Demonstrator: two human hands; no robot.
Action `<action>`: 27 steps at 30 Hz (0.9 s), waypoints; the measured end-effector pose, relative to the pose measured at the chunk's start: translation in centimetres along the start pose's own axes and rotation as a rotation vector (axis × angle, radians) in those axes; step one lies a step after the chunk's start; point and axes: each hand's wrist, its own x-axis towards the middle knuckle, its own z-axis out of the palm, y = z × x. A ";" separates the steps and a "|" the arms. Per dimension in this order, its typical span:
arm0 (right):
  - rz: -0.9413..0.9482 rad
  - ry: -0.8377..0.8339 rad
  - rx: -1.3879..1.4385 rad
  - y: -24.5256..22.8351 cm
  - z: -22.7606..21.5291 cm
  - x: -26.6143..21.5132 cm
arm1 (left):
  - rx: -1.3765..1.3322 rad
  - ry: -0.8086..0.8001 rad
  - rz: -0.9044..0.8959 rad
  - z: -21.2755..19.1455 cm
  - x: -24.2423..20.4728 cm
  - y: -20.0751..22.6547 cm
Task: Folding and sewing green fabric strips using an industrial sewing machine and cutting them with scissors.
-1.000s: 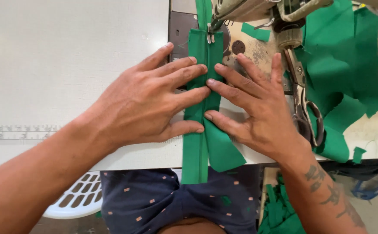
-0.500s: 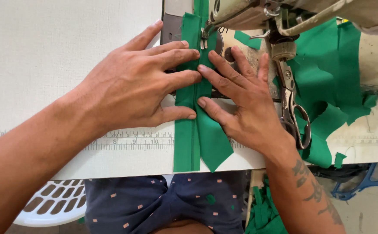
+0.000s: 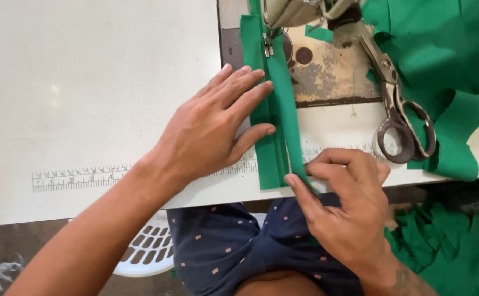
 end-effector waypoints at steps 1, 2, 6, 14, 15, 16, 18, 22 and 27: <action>-0.009 -0.019 -0.029 -0.1 0.2 -0.3 | -0.029 0.016 -0.017 -0.2 -0.3 0.6; -0.024 -0.043 -0.062 -0.1 0.4 -0.6 | -0.059 0.040 -0.038 -0.2 -0.6 1.3; -0.090 -0.037 -0.141 0.3 1.0 -1.7 | -0.053 0.034 -0.023 0.0 -0.9 2.5; -0.173 0.034 -0.177 -0.8 -0.6 -0.9 | -0.044 0.042 0.000 -0.1 -0.8 3.0; -0.172 0.038 -0.179 -0.4 -0.1 -1.2 | -0.043 0.042 0.004 0.0 -0.7 3.0; -0.162 0.026 -0.182 0.0 0.5 -1.5 | -0.042 0.040 0.002 0.0 -0.7 3.1; -0.155 0.010 -0.182 0.3 1.1 -1.8 | -0.041 0.039 -0.008 0.3 -0.9 3.1; -0.078 -0.019 -0.128 0.2 1.0 -1.9 | -0.007 0.037 0.025 1.1 -1.5 3.0; -0.005 -0.117 -0.076 0.4 0.2 -1.0 | 0.094 0.021 0.074 0.7 -1.2 2.7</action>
